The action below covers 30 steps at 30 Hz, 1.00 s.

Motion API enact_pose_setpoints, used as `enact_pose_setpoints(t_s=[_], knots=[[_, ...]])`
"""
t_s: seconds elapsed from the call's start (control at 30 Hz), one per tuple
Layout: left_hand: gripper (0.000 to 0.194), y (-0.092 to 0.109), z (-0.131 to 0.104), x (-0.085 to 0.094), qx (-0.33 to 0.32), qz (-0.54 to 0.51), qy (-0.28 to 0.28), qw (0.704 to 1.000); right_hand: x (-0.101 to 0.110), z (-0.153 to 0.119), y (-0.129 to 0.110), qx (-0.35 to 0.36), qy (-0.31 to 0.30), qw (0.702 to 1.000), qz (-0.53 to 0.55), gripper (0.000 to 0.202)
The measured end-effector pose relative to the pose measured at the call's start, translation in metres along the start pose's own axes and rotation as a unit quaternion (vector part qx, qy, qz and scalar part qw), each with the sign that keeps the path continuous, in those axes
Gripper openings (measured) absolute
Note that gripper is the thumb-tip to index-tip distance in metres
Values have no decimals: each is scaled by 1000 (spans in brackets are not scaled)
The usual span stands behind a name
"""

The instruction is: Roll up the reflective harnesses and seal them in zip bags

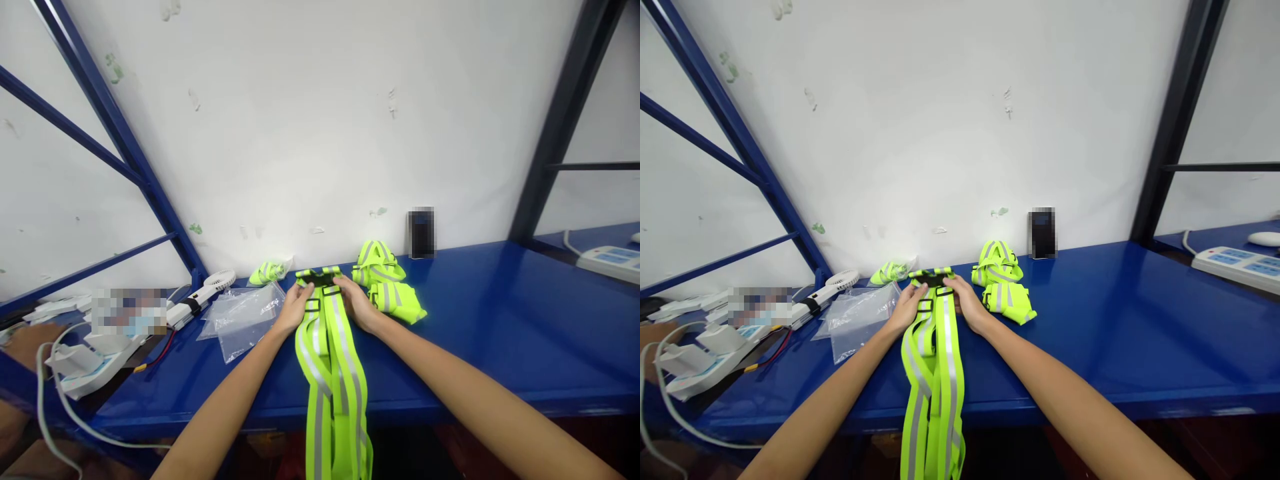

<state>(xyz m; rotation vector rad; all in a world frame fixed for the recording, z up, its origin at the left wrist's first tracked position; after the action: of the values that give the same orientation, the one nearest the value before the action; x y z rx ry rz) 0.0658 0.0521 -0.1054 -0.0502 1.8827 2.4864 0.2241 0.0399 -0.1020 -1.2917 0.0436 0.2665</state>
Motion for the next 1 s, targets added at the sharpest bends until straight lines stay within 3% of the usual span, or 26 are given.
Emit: enact_pose_setpoints(t_s=[0.1, 0.2, 0.4, 0.57, 0.67, 0.83, 1.0], knots=[[53, 1, -3, -1, 37, -39, 17, 998, -5, -5, -5, -43, -27, 998, 38, 40], [55, 1, -5, -4, 49, -64, 25, 996, -3, -4, -11, 16, -1, 1000, 10, 28], [58, 5, -7, -8, 81, -116, 53, 988, -2, -1, -11, 56, -33, 998, -25, 26], [50, 5, -15, -20, 119, -106, -52, 986, 6, 1, -12, 71, 28, 996, -35, 24], [39, 2, -15, -21, 72, -88, -65, 991, 9, 3, -11, 71, 60, 995, -43, 29], [33, 4, -8, -12, -30, 24, 10, 999, 11, 4, -6, 67, 73, 993, -66, 38], [35, 10, -8, -13, -39, 33, -25, 998, 12, 1, -7, 109, 83, 980, -148, 33]])
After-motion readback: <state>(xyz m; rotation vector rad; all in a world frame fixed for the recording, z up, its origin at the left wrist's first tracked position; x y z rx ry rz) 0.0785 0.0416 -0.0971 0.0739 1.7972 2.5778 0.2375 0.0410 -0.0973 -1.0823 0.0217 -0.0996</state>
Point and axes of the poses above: each hand's wrist, its own z-axis towards the middle knuckle, its own x-axis out of the back of the hand, y = z × x, the point moved 4 cm from there along z, towards the middle knuckle, and after that the axes turned 5 degrees about y, right-handed, at the moved point
